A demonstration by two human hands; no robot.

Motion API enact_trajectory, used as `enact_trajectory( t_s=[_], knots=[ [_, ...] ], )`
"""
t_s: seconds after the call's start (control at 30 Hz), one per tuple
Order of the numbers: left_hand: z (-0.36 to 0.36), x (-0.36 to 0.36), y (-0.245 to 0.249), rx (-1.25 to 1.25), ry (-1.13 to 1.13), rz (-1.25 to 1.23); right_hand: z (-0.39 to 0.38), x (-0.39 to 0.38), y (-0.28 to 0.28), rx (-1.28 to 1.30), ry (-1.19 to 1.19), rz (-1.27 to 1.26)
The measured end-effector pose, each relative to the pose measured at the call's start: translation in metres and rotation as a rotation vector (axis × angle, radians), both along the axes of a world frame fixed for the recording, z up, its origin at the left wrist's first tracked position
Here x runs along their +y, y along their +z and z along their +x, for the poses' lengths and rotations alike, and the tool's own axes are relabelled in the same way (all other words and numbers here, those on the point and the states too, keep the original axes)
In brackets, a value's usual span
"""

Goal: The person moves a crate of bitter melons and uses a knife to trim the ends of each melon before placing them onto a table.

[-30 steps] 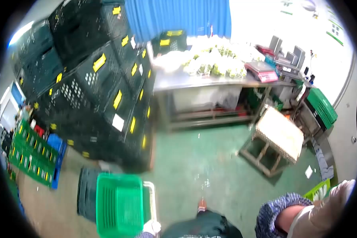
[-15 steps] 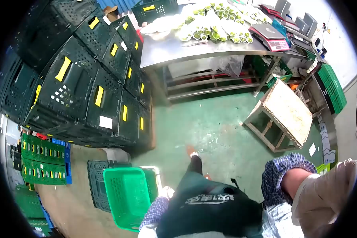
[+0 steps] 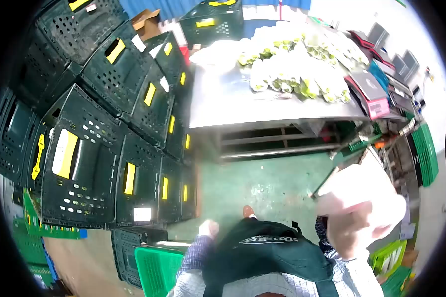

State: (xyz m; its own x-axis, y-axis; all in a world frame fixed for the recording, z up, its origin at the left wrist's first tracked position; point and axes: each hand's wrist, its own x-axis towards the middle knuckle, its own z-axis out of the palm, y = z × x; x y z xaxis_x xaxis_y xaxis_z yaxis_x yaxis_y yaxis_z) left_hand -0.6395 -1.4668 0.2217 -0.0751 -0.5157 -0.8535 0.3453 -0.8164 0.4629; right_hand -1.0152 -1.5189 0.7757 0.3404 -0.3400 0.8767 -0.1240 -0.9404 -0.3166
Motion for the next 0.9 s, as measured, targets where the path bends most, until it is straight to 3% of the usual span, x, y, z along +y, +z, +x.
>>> enact_trajectory(
  t_s=[0.07, 0.2, 0.27, 0.33, 0.5, 0.57, 0.6, 0.67, 0.77, 0.9],
  knots=[
    [-0.015, -0.054, -0.001, 0.064, 0.219, -0.029, 0.005, -0.036, 0.004, 0.011, 0.084, -0.016],
    [-0.018, -0.129, 0.031, 0.208, 0.222, -0.234, 0.018, -0.095, 0.009, 0.019, 0.256, -0.069],
    [-0.046, -0.147, 0.091, -0.087, 0.267, -0.152, 0.048, -0.118, -0.006, -0.318, 0.268, -0.065],
    [-0.050, -0.143, 0.095, -0.186, 0.322, -0.124, 0.039, -0.145, -0.003, -0.315, 0.355, -0.031],
    [-0.048, -0.079, 0.069, -0.121, 0.594, -0.125, 0.010, -0.210, 0.008, -0.305, 0.554, 0.110],
    [-0.069, -0.074, 0.095, -0.224, 0.772, -0.049, 0.001, -0.238, 0.017, -0.317, 0.604, 0.185],
    [-0.064, -0.046, 0.059, -0.382, 0.599, -0.231, -0.002, -0.252, 0.021, -0.319, 0.623, 0.232],
    [-0.092, -0.070, 0.120, -0.227, 0.880, -0.155, -0.005, -0.281, 0.025, -0.319, 0.649, 0.396],
    [-0.106, -0.100, 0.155, -0.420, 0.911, -0.181, 0.008, -0.318, 0.016, -0.266, 0.721, 0.729],
    [-0.108, -0.136, 0.217, -0.665, 0.794, -0.465, 0.040, -0.349, -0.018, -0.128, 0.865, 0.983]
  ],
)
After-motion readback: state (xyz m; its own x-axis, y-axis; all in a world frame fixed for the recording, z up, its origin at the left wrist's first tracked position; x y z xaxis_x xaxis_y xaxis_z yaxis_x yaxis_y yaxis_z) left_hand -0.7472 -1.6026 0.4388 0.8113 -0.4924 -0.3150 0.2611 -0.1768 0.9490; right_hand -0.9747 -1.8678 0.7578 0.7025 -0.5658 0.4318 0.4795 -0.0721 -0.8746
